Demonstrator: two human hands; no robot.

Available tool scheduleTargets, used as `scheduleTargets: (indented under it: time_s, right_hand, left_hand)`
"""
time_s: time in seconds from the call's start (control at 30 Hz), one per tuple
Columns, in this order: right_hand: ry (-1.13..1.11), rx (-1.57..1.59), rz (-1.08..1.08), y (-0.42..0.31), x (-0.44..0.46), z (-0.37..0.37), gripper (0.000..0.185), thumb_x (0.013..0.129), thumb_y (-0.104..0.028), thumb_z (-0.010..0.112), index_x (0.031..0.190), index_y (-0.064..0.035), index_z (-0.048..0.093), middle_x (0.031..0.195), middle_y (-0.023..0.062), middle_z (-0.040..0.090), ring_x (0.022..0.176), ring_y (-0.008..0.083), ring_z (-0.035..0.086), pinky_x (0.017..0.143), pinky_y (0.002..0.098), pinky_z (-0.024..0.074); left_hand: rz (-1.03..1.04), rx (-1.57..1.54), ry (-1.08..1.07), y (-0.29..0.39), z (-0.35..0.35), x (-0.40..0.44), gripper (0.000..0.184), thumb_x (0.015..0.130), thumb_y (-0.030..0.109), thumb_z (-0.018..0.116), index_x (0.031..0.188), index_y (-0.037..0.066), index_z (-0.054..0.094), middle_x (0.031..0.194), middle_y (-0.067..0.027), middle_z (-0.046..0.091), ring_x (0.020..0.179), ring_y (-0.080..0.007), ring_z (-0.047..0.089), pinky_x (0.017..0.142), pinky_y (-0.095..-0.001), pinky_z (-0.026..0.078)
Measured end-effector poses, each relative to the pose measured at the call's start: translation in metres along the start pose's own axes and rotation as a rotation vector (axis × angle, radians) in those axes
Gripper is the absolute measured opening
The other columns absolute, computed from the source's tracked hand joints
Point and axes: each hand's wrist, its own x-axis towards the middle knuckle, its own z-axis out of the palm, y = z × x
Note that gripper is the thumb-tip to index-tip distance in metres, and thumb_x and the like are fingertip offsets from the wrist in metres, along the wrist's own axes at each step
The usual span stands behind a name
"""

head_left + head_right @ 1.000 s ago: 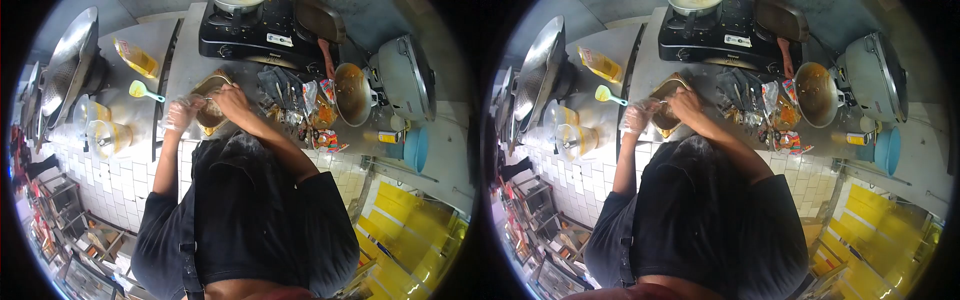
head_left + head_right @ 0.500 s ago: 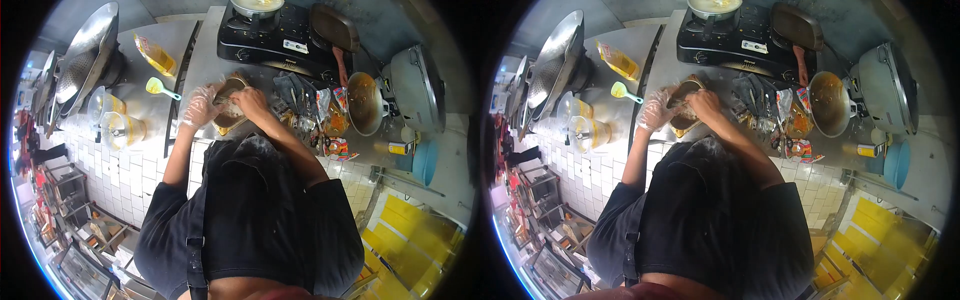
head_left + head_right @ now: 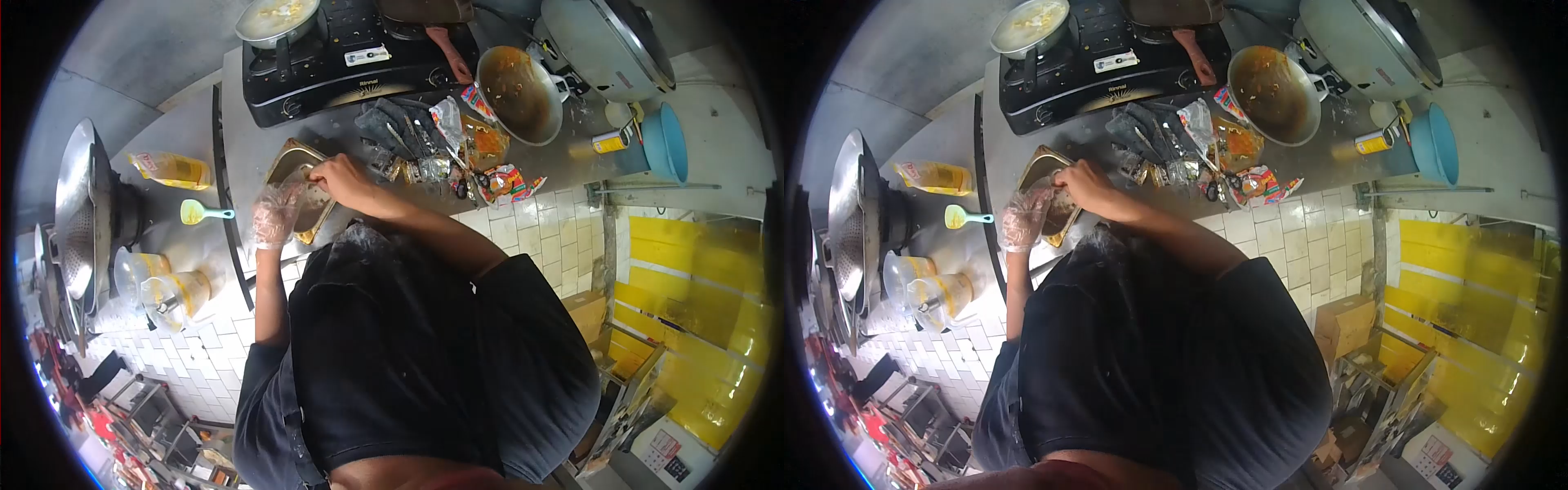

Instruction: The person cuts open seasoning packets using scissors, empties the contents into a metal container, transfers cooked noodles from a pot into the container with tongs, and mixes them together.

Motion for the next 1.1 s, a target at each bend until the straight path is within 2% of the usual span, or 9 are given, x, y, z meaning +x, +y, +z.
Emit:
scheduleTargets:
  time_s: [0.2, 0.3, 0.4, 0.5, 0.63, 0.9, 0.97, 1.03, 1.1]
  right_hand:
    - [0.205, 0.037, -0.082, -0.018, -0.003, 0.008, 0.013, 0.080, -0.010, 0.064, 0.090, -0.0110, 0.073, 0.074, 0.0156, 0.068, 0.067, 0.0366, 0.066, 0.065, 0.0438, 0.0542]
    - [0.193, 0.077, -0.066, -0.015, 0.004, -0.017, 0.010, 0.080, -0.014, 0.068, 0.087, -0.0092, 0.072, 0.073, 0.0149, 0.068, 0.065, 0.0352, 0.066, 0.064, 0.0424, 0.0536]
    - [0.034, 0.186, 0.012, -0.007, -0.003, -0.043, 0.011, 0.080, -0.016, 0.072, 0.083, -0.0054, 0.070, 0.072, 0.0147, 0.068, 0.065, 0.0318, 0.067, 0.062, 0.0396, 0.0529]
    - [-0.005, 0.357, 0.054, 0.007, -0.021, -0.051, 0.016, 0.085, -0.016, 0.070, 0.085, -0.0002, 0.068, 0.073, 0.0112, 0.070, 0.065, 0.0213, 0.069, 0.060, 0.0331, 0.0531]
    - [0.182, 0.894, 0.577, 0.059, -0.072, -0.119, 0.025, 0.093, -0.020, 0.064, 0.102, 0.0026, 0.063, 0.089, 0.0101, 0.069, 0.075, 0.0168, 0.070, 0.063, 0.0261, 0.0567]
    - [0.522, 0.250, 1.033, 0.201, -0.233, -0.197, 0.034, 0.092, -0.025, 0.062, 0.112, 0.0021, 0.059, 0.101, 0.0195, 0.066, 0.080, 0.0280, 0.070, 0.069, 0.0371, 0.0560]
    - [0.771, -0.933, 0.735, 0.179, -0.230, -0.193, 0.041, 0.087, -0.030, 0.065, 0.115, -0.0001, 0.059, 0.096, 0.0213, 0.066, 0.083, 0.0353, 0.068, 0.075, 0.0439, 0.0546]
    - [0.785, -0.858, 0.823, 0.135, -0.209, -0.196, 0.046, 0.082, -0.034, 0.067, 0.116, -0.0035, 0.058, 0.095, 0.0194, 0.067, 0.093, 0.0376, 0.065, 0.081, 0.0498, 0.0521]
    - [0.339, -0.392, 0.872, 0.122, -0.205, -0.187, 0.048, 0.078, -0.032, 0.071, 0.117, -0.0080, 0.056, 0.102, 0.0223, 0.066, 0.095, 0.0407, 0.064, 0.081, 0.0481, 0.0514]
  left_hand:
    - [0.248, 0.371, -0.011, 0.012, -0.014, 0.016, 0.022, 0.077, 0.025, 0.075, 0.095, 0.013, 0.074, 0.063, -0.0107, 0.056, 0.058, -0.0313, 0.055, 0.057, -0.0419, 0.045]
    - [-0.026, 0.421, -0.229, 0.014, -0.020, 0.022, 0.020, 0.087, 0.028, 0.066, 0.101, 0.016, 0.072, 0.089, -0.0147, 0.069, 0.076, -0.0353, 0.064, 0.071, -0.0441, 0.052]
    - [0.094, 0.092, -0.017, -0.003, -0.007, 0.013, 0.017, 0.085, 0.025, 0.069, 0.097, 0.014, 0.073, 0.088, -0.0154, 0.070, 0.080, -0.0346, 0.066, 0.072, -0.0419, 0.053]
    - [-0.333, -0.200, -0.186, 0.055, -0.020, 0.037, 0.018, 0.088, 0.024, 0.067, 0.099, 0.009, 0.070, 0.088, -0.0131, 0.070, 0.078, -0.0247, 0.066, 0.073, -0.0348, 0.051]
    - [-0.341, -0.420, 0.125, 0.030, -0.017, 0.061, 0.028, 0.091, 0.032, 0.065, 0.098, 0.005, 0.068, 0.082, -0.0113, 0.068, 0.075, -0.0186, 0.064, 0.070, -0.0324, 0.049]
    - [-0.490, 0.300, -0.233, -0.026, 0.020, 0.152, 0.055, 0.092, 0.056, 0.050, 0.088, 0.008, 0.074, 0.092, -0.0180, 0.071, 0.091, -0.0340, 0.068, 0.081, -0.0414, 0.049]
    - [-0.510, 0.401, -0.428, -0.029, 0.028, 0.170, 0.058, 0.093, 0.058, 0.046, 0.089, 0.008, 0.075, 0.092, -0.0169, 0.072, 0.093, -0.0326, 0.068, 0.085, -0.0389, 0.049]
    - [-0.637, -0.044, -0.612, -0.043, 0.039, 0.180, 0.057, 0.094, 0.055, 0.047, 0.086, 0.006, 0.075, 0.093, -0.0146, 0.072, 0.089, -0.0268, 0.068, 0.084, -0.0350, 0.049]
    - [-0.668, -0.153, -0.630, -0.091, 0.078, 0.183, 0.057, 0.094, 0.054, 0.048, 0.084, 0.004, 0.074, 0.090, -0.0119, 0.072, 0.086, -0.0211, 0.068, 0.082, -0.0336, 0.049]
